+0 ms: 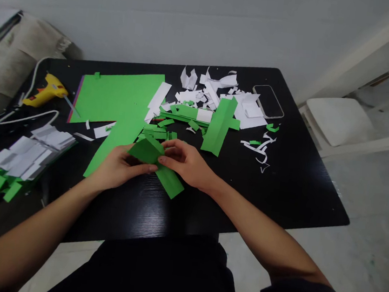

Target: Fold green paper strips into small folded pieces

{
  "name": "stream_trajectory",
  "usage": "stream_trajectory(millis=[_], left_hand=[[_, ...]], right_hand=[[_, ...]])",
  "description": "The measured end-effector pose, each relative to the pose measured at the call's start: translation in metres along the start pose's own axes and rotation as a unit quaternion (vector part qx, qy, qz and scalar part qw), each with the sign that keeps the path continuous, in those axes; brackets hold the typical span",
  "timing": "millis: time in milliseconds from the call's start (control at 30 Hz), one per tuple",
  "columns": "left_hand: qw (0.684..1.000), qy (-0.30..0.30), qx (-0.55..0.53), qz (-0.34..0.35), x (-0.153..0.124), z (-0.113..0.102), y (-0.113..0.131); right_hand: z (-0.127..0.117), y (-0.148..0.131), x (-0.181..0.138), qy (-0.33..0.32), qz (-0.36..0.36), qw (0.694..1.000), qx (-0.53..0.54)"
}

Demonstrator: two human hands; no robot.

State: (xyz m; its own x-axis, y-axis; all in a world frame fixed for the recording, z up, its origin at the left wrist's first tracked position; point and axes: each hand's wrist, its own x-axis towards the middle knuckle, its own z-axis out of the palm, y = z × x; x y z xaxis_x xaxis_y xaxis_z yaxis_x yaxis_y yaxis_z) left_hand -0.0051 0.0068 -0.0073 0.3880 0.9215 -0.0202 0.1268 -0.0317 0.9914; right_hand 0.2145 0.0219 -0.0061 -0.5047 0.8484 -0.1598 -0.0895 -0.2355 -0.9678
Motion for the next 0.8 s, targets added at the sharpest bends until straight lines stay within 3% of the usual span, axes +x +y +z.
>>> stream_trajectory(millis=[300,633,800], left_hand=[[0.994,-0.084,-0.028,-0.059,0.0016,-0.0058,0.0056],[0.996,-0.084,-0.001,-0.023,0.0011,-0.0068,0.0073],[0.999,-0.025,-0.026,0.003,0.0025,-0.0048,0.0093]], right_hand=[[-0.0045,0.0064,0.0024,0.001,0.060,0.998,0.008],[-0.0050,0.0054,0.0030,0.005,0.036,0.999,0.003],[-0.0027,0.0036,0.0028,0.020,0.019,0.999,0.031]])
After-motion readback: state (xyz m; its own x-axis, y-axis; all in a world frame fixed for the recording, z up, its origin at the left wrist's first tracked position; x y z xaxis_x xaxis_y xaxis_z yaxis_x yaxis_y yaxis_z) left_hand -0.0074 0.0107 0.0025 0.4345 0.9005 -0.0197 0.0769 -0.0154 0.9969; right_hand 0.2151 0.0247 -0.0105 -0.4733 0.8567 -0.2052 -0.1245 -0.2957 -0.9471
